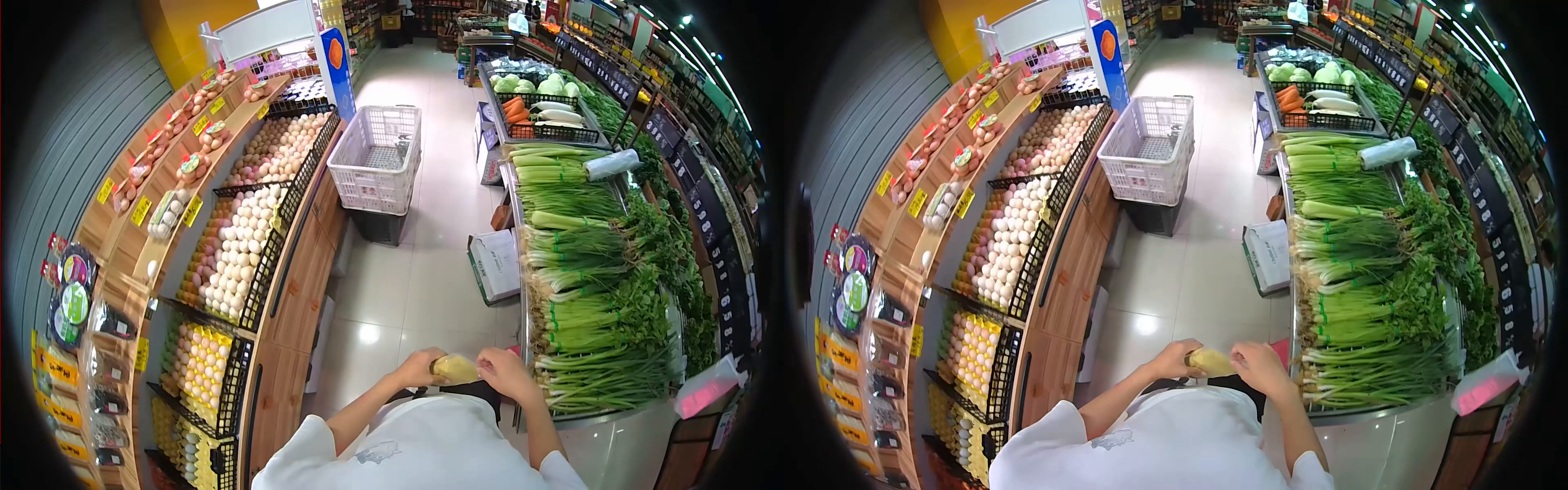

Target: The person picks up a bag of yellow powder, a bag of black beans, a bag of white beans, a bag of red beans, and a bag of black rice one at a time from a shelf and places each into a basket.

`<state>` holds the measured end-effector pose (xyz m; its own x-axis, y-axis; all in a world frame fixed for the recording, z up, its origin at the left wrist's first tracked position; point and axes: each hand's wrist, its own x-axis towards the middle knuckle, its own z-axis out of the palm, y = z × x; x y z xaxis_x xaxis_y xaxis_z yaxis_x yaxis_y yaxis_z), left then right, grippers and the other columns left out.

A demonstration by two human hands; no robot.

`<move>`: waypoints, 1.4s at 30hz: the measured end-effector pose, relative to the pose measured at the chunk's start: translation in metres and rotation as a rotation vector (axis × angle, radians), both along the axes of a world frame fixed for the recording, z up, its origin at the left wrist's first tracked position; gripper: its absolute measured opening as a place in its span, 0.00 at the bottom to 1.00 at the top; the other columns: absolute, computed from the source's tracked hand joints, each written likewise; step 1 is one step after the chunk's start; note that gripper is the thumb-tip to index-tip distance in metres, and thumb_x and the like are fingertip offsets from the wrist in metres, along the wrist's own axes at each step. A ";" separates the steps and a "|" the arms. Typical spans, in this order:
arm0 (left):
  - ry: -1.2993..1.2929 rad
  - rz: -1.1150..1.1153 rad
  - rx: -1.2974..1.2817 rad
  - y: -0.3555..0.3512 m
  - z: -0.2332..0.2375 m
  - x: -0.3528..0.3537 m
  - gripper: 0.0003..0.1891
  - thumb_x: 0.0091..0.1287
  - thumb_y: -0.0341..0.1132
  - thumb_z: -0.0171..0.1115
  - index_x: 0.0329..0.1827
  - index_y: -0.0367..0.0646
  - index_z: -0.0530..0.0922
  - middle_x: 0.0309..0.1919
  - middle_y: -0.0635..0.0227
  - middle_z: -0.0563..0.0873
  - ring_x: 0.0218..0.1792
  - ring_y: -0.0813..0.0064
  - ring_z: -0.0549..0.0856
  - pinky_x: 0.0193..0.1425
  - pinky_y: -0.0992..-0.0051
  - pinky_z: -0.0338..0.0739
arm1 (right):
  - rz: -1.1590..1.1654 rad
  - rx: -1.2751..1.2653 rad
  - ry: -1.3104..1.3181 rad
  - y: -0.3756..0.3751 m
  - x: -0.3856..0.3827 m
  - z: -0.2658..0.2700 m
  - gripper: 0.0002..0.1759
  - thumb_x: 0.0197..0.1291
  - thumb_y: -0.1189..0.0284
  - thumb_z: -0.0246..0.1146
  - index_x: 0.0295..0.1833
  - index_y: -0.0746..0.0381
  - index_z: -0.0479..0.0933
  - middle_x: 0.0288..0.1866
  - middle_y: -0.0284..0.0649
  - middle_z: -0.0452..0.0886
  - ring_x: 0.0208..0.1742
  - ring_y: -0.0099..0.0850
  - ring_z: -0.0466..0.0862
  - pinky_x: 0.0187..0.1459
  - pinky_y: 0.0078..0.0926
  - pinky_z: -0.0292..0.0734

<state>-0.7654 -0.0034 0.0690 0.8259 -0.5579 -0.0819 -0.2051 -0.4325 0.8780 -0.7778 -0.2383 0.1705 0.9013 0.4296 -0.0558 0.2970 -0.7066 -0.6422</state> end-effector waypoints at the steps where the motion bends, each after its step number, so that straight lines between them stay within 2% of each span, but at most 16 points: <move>1: -0.044 -0.005 -0.015 -0.003 0.001 0.020 0.26 0.43 0.43 0.77 0.44 0.40 0.79 0.37 0.59 0.82 0.39 0.59 0.82 0.45 0.68 0.76 | -0.020 0.033 0.023 -0.003 0.016 -0.001 0.08 0.52 0.71 0.64 0.37 0.63 0.76 0.33 0.44 0.80 0.34 0.42 0.81 0.39 0.35 0.74; 3: -0.037 -0.041 -0.022 -0.006 -0.007 0.057 0.27 0.43 0.41 0.77 0.45 0.39 0.79 0.39 0.58 0.82 0.40 0.60 0.82 0.46 0.68 0.76 | -0.060 0.099 0.079 -0.009 0.047 -0.002 0.07 0.53 0.71 0.63 0.36 0.61 0.75 0.31 0.41 0.79 0.36 0.41 0.79 0.42 0.36 0.71; 6: -0.016 -0.079 -0.020 -0.016 -0.018 0.113 0.26 0.43 0.40 0.77 0.45 0.39 0.79 0.39 0.59 0.82 0.40 0.60 0.81 0.46 0.68 0.76 | -0.062 0.062 0.120 -0.020 0.102 -0.014 0.07 0.52 0.71 0.64 0.35 0.61 0.75 0.31 0.41 0.79 0.36 0.41 0.80 0.42 0.36 0.71; 9: -0.018 -0.062 -0.014 -0.033 -0.025 0.180 0.26 0.43 0.39 0.77 0.45 0.39 0.79 0.39 0.59 0.82 0.41 0.60 0.82 0.46 0.68 0.76 | -0.056 0.025 0.038 -0.034 0.164 -0.017 0.11 0.48 0.71 0.67 0.36 0.64 0.77 0.34 0.44 0.81 0.35 0.41 0.81 0.42 0.35 0.73; 11: -0.079 -0.047 -0.025 -0.046 -0.031 0.230 0.25 0.44 0.39 0.77 0.45 0.39 0.79 0.39 0.59 0.82 0.40 0.60 0.82 0.46 0.67 0.76 | -0.098 0.041 0.000 -0.045 0.207 -0.022 0.09 0.49 0.70 0.66 0.35 0.61 0.76 0.32 0.41 0.80 0.37 0.41 0.80 0.42 0.36 0.71; 18: -0.046 -0.077 0.021 -0.085 0.011 0.403 0.26 0.43 0.35 0.76 0.47 0.41 0.78 0.40 0.60 0.81 0.43 0.60 0.80 0.49 0.68 0.74 | -0.105 0.083 0.006 -0.085 0.375 -0.008 0.08 0.50 0.72 0.65 0.34 0.62 0.75 0.32 0.42 0.80 0.35 0.42 0.79 0.40 0.38 0.71; 21: -0.079 0.030 -0.104 -0.086 0.005 0.455 0.27 0.43 0.34 0.76 0.48 0.42 0.78 0.40 0.61 0.80 0.44 0.59 0.79 0.49 0.68 0.74 | 0.032 0.054 -0.050 -0.083 0.448 0.005 0.06 0.50 0.72 0.63 0.33 0.62 0.74 0.31 0.42 0.78 0.34 0.44 0.79 0.39 0.38 0.72; 25: -0.143 0.121 -0.136 -0.077 0.000 0.511 0.26 0.43 0.32 0.75 0.48 0.41 0.77 0.44 0.61 0.81 0.48 0.58 0.78 0.55 0.65 0.71 | 0.249 0.046 -0.138 -0.065 0.537 0.018 0.05 0.50 0.73 0.61 0.32 0.61 0.73 0.28 0.42 0.77 0.32 0.44 0.78 0.36 0.38 0.71; 29: -0.067 0.226 -0.206 -0.060 -0.033 0.569 0.29 0.44 0.33 0.75 0.53 0.43 0.77 0.48 0.60 0.81 0.53 0.59 0.77 0.61 0.63 0.68 | 0.369 0.021 -0.167 -0.035 0.624 0.011 0.06 0.49 0.74 0.63 0.31 0.61 0.73 0.26 0.42 0.77 0.28 0.43 0.78 0.34 0.37 0.70; 32: 0.052 0.299 -0.264 -0.042 -0.037 0.621 0.32 0.44 0.33 0.75 0.56 0.44 0.76 0.53 0.58 0.78 0.57 0.59 0.75 0.65 0.64 0.65 | 0.467 -0.017 -0.187 -0.006 0.694 0.002 0.06 0.48 0.74 0.63 0.32 0.61 0.73 0.26 0.42 0.77 0.28 0.43 0.77 0.33 0.38 0.70; 36: 0.034 0.437 -0.244 -0.011 -0.046 0.699 0.38 0.44 0.35 0.76 0.62 0.44 0.72 0.60 0.57 0.73 0.63 0.60 0.70 0.68 0.66 0.62 | 0.542 -0.067 -0.162 0.041 0.787 0.004 0.06 0.49 0.75 0.63 0.32 0.61 0.72 0.26 0.41 0.77 0.28 0.43 0.77 0.33 0.38 0.70; 39: 0.010 0.623 -0.313 0.014 -0.052 0.757 0.41 0.45 0.36 0.76 0.65 0.44 0.69 0.61 0.57 0.72 0.63 0.59 0.70 0.68 0.65 0.62 | 0.564 -0.099 -0.094 0.079 0.861 0.013 0.06 0.49 0.75 0.63 0.32 0.61 0.72 0.27 0.41 0.77 0.29 0.42 0.78 0.33 0.38 0.70; 42: -0.143 0.861 -0.166 0.040 -0.054 0.807 0.36 0.50 0.34 0.70 0.65 0.42 0.66 0.59 0.55 0.73 0.62 0.54 0.69 0.67 0.61 0.62 | 0.574 -0.079 -0.104 0.120 0.926 0.012 0.04 0.50 0.75 0.60 0.32 0.61 0.72 0.27 0.42 0.77 0.29 0.45 0.77 0.34 0.41 0.71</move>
